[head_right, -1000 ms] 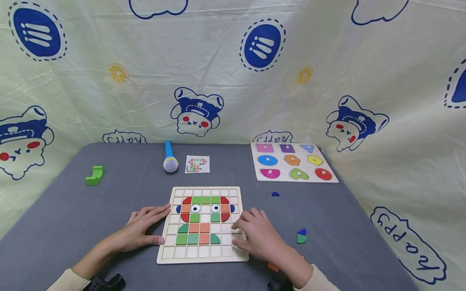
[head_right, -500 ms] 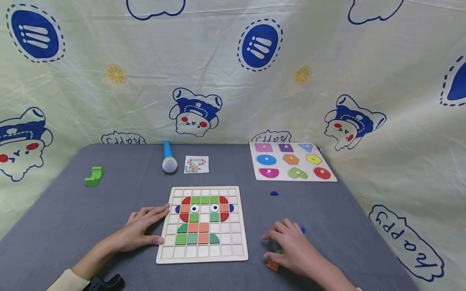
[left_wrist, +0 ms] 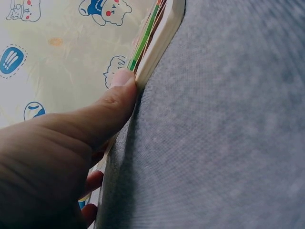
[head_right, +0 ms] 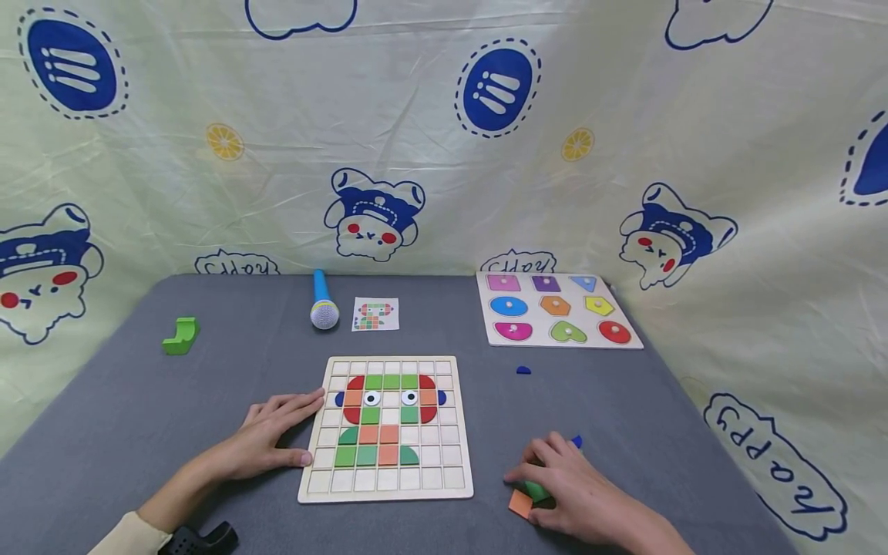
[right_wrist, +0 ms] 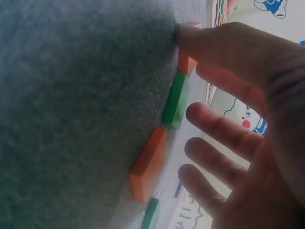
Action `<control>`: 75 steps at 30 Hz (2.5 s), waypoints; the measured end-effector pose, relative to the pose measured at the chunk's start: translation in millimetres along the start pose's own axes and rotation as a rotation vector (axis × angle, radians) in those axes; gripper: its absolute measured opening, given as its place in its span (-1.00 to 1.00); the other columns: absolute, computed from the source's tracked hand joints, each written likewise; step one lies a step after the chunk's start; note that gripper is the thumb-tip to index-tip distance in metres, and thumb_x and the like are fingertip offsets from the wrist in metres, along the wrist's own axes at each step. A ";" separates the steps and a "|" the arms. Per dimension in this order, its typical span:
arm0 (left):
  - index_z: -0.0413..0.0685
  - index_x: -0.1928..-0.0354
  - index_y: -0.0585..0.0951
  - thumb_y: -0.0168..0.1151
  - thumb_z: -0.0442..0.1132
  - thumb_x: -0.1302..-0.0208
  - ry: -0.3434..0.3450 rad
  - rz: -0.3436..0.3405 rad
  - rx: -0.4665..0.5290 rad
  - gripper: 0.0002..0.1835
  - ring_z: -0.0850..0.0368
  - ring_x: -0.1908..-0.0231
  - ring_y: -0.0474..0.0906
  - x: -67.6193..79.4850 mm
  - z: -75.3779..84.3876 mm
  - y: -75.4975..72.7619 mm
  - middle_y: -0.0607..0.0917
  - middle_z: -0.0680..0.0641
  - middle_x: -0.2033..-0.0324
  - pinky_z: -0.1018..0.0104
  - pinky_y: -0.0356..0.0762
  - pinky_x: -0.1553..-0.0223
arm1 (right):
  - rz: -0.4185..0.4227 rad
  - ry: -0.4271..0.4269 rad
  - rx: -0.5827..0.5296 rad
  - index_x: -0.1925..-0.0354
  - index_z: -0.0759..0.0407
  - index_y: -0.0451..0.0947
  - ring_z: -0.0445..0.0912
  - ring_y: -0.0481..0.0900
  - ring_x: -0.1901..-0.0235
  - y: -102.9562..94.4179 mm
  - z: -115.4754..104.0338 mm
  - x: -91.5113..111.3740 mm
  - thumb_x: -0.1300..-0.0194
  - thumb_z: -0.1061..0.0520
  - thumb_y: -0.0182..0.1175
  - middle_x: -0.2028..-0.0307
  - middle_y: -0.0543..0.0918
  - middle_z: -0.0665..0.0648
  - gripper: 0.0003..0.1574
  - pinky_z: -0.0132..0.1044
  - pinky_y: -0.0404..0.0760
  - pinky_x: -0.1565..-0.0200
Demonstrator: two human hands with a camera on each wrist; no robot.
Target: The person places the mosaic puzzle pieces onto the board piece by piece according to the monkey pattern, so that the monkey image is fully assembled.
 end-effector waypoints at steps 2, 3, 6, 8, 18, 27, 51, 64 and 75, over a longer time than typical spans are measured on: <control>-0.01 -0.38 0.30 0.23 0.28 -0.06 0.004 0.003 -0.005 -0.11 -0.04 -0.24 0.25 0.0 0.3 -0.2 0.32 0.00 -0.37 0.04 0.08 0.02 | 0.002 -0.012 -0.002 0.03 -0.44 0.54 -0.33 0.17 0.15 0.8 0.0 -0.2 -0.07 -0.05 0.35 0.18 0.39 -0.32 -0.54 -0.38 0.28 0.23; -0.01 -0.38 0.30 0.24 0.28 -0.06 0.003 0.002 -0.001 -0.11 -0.03 -0.24 0.25 0.0 0.3 -0.3 0.32 0.00 -0.37 0.04 0.08 0.02 | 0.002 -0.017 -0.004 0.04 -0.44 0.54 -0.33 0.17 0.15 1.0 0.1 -0.3 -0.08 -0.04 0.35 0.18 0.40 -0.32 -0.54 -0.37 0.28 0.23; -0.01 -0.38 0.30 0.23 0.28 -0.07 0.005 0.004 -0.005 -0.12 -0.04 -0.24 0.25 0.3 0.6 -0.6 0.32 -0.01 -0.37 0.04 0.09 0.02 | 0.003 -0.025 -0.008 0.04 -0.45 0.54 -0.33 0.17 0.16 1.4 0.7 -0.9 -0.09 -0.04 0.34 0.18 0.40 -0.32 -0.56 -0.37 0.28 0.23; -0.01 -0.38 0.30 0.23 0.28 -0.06 0.004 0.004 -0.002 -0.12 -0.05 -0.24 0.25 0.5 0.6 -0.9 0.32 -0.01 -0.37 0.03 0.09 0.02 | 0.007 -0.027 -0.008 0.06 -0.45 0.55 -0.33 0.17 0.16 1.6 1.0 -1.5 -0.10 -0.05 0.34 0.18 0.40 -0.32 -0.58 -0.37 0.29 0.23; -0.01 -0.38 0.30 0.24 0.27 -0.07 0.004 0.003 0.000 -0.12 -0.04 -0.25 0.25 0.6 1.0 -0.7 0.32 0.00 -0.38 0.02 0.08 0.01 | 0.050 -0.047 -0.006 0.16 -0.46 0.56 -0.33 0.20 0.15 1.5 0.7 -7.3 -0.12 -0.26 0.27 0.20 0.43 -0.33 -0.74 -0.34 0.31 0.22; -0.01 -0.38 0.30 0.24 0.27 -0.07 0.000 -0.004 -0.001 -0.12 -0.04 -0.25 0.25 0.5 1.4 -0.9 0.32 0.00 -0.38 0.03 0.09 0.01 | 0.092 -0.066 -0.004 0.21 -0.43 0.57 -0.33 0.23 0.15 1.5 -0.5 -10.3 -0.15 -0.31 0.21 0.22 0.45 -0.35 -0.78 -0.32 0.36 0.20; -0.01 -0.38 0.29 0.25 0.26 -0.06 -0.009 -0.011 0.018 -0.11 -0.04 -0.25 0.24 0.7 -0.1 -0.1 0.31 0.00 -0.38 0.00 0.07 -0.01 | 0.235 -0.214 0.039 0.24 -0.20 0.64 -0.34 0.30 0.18 2.3 -84.1 -75.1 -0.14 -0.25 0.27 0.30 0.52 -0.27 -0.72 -0.36 0.38 0.13; 0.00 -0.39 0.28 0.24 0.27 -0.06 -0.015 -0.024 0.033 -0.11 -0.05 -0.25 0.23 0.0 -0.8 0.2 0.29 0.00 -0.39 -0.03 0.07 -0.02 | 0.332 -0.314 0.153 0.33 -0.14 0.67 -0.26 0.34 0.23 9.6 -146.9 -116.6 -0.09 -0.17 0.33 0.35 0.54 -0.17 -0.78 -0.34 0.35 0.14; -0.02 -0.38 0.30 0.25 0.26 -0.06 -0.009 -0.011 0.030 -0.12 -0.05 -0.24 0.24 1.0 -0.5 -0.3 0.30 -0.01 -0.38 -0.01 0.08 -0.02 | 0.312 -0.317 0.213 0.35 -0.13 0.67 -0.22 0.33 0.27 15.7 -164.7 -134.7 -0.08 -0.15 0.32 0.36 0.55 -0.15 -0.81 -0.32 0.35 0.17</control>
Point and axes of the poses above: each hand's wrist, its own x-axis away from the middle knuckle, its own y-axis out of the palm, z = x × y, the point moved 8 cm from there along -x, towards the middle knuckle
